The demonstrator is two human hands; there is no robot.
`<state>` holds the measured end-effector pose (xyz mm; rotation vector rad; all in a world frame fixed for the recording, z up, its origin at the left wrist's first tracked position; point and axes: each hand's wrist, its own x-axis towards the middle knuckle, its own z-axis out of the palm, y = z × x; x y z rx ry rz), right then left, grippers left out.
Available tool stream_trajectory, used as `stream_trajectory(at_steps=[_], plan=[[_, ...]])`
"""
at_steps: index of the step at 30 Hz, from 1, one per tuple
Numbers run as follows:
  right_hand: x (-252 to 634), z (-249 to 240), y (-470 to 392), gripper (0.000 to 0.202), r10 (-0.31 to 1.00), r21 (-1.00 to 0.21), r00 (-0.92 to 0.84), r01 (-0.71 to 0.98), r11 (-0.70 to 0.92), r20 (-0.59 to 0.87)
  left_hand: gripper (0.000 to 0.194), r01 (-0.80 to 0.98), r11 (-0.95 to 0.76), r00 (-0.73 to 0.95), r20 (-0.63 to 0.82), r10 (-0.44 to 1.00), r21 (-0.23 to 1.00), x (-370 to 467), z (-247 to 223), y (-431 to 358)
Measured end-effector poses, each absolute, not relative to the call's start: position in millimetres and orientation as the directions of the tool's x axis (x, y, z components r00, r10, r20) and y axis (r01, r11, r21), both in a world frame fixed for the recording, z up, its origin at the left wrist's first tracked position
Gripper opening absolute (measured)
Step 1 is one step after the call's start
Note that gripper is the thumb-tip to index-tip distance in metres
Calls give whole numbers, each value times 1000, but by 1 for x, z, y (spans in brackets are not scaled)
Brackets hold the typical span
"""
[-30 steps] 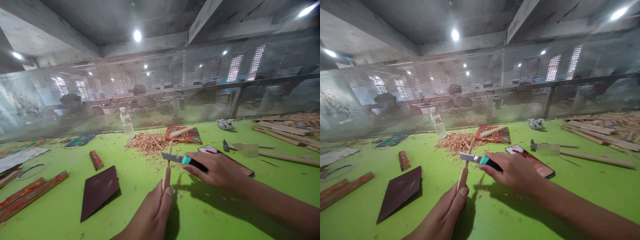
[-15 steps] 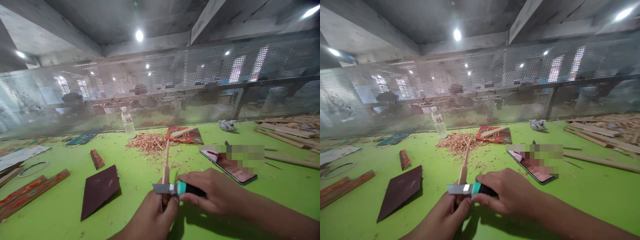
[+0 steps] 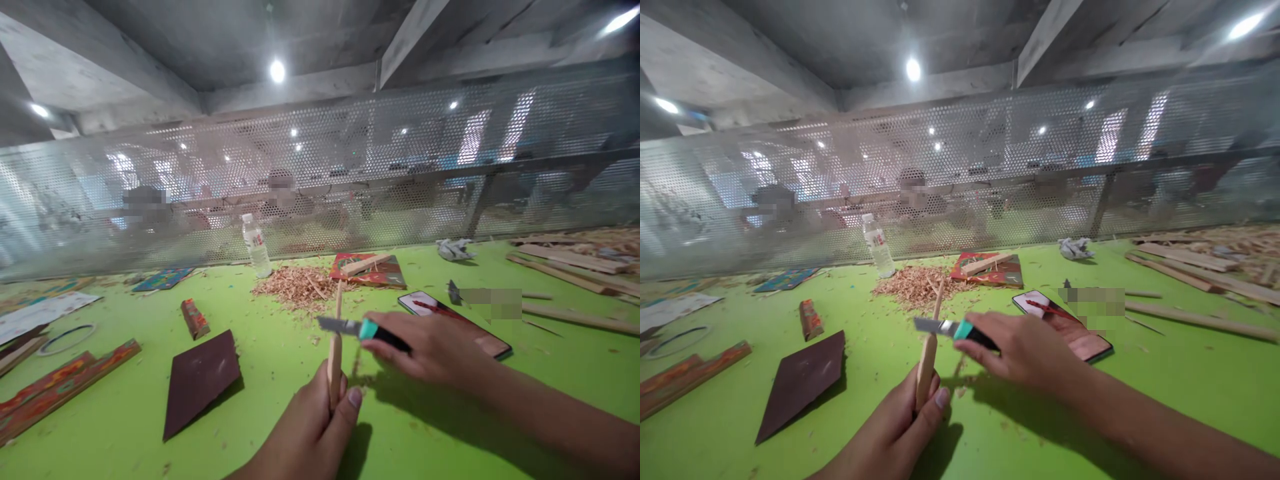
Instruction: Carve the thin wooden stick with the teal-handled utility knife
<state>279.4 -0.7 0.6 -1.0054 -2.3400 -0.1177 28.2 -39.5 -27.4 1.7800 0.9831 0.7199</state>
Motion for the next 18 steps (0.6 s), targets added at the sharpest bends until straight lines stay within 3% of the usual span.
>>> stream_trajectory(at_steps=[6, 12, 18], plan=[[292, 8, -1, 55, 609, -120, -456, 729, 674, 649, 46, 258, -118, 455, -13, 890, 959, 30, -13, -44], [281, 4, 0, 63, 612, -124, -527, 690, 713, 590, 55, 205, -110, 478, -2, 878, 973, 26, -18, -42], [284, 2, 2, 55, 630, -148, -555, 675, 723, 544, 59, 190, -89, 471, -11, 882, 978, 25, -26, -35]])
